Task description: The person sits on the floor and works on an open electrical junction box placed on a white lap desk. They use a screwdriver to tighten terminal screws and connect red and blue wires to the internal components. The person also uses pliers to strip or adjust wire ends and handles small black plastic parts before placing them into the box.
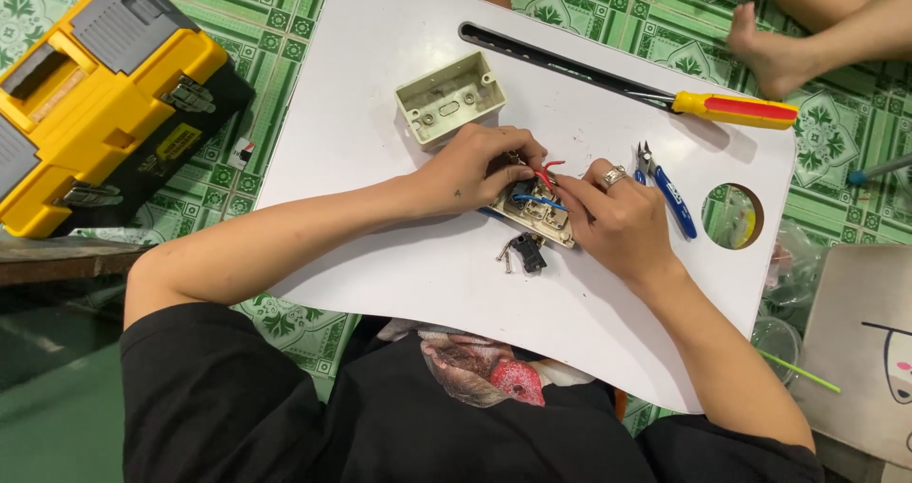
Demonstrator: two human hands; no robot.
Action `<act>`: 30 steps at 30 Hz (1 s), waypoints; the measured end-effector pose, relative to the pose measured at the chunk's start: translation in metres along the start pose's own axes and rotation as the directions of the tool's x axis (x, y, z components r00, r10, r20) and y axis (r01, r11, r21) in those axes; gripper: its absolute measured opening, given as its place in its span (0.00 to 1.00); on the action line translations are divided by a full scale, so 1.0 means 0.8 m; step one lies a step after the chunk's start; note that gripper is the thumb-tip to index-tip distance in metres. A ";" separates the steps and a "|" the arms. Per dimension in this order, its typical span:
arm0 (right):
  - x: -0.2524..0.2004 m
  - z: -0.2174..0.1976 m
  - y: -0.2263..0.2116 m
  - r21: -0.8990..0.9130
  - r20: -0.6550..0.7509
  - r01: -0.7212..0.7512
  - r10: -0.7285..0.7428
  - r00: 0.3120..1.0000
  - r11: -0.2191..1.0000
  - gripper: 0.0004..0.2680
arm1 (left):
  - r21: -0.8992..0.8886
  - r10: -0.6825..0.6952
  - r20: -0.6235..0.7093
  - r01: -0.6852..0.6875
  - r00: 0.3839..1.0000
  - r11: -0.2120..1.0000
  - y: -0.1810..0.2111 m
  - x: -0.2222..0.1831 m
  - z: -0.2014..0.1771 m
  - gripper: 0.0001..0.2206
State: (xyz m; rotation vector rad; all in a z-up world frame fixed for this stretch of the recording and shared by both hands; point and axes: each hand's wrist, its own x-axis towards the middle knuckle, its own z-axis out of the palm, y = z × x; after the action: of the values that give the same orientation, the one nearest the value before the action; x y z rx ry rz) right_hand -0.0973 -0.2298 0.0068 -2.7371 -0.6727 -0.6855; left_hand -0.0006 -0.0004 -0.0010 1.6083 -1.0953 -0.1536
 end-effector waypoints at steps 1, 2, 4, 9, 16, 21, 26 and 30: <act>0.001 0.001 0.001 -0.001 0.000 0.000 0.000 1.000 1.000 0.05 | 0.000 0.001 0.000 -0.001 1.000 1.000 0.001 0.000 0.000 0.01; 0.001 0.001 0.002 0.015 0.001 0.009 -0.009 1.000 1.000 0.05 | 0.001 -0.005 -0.001 0.005 1.000 1.000 0.003 0.000 0.000 0.01; 0.004 0.001 0.004 0.032 0.002 0.023 -0.023 1.000 0.999 0.04 | 0.004 -0.012 -0.007 0.012 1.000 1.000 0.003 0.000 0.000 0.02; 0.009 -0.005 0.002 -0.045 0.033 0.079 -0.077 0.996 0.996 0.06 | -0.009 0.012 0.003 -0.012 1.000 1.000 0.001 -0.001 -0.001 0.02; 0.003 -0.001 0.003 -0.050 0.043 0.042 -0.040 0.998 0.998 0.05 | -0.010 0.005 -0.006 -0.005 1.000 1.000 0.003 -0.001 0.000 0.01; 0.010 -0.008 -0.001 -0.056 0.036 0.055 -0.053 0.998 0.997 0.06 | -0.015 -0.006 -0.007 0.006 1.000 1.000 0.000 -0.001 0.002 0.01; 0.003 0.001 0.007 0.006 0.044 0.033 -0.033 0.998 0.999 0.05 | -0.008 -0.001 -0.002 0.001 1.000 1.000 0.004 0.001 0.000 0.01; 0.004 0.001 0.007 0.020 0.021 0.047 -0.047 0.999 0.999 0.04 | -0.013 0.006 0.010 -0.006 1.000 1.000 0.000 0.001 0.000 0.01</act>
State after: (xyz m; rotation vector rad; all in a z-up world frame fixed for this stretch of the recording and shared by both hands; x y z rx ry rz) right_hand -0.0917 -0.2332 0.0074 -2.7223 -0.7464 -0.6566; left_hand 0.0000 -0.0008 -0.0005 1.5940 -1.1051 -0.1646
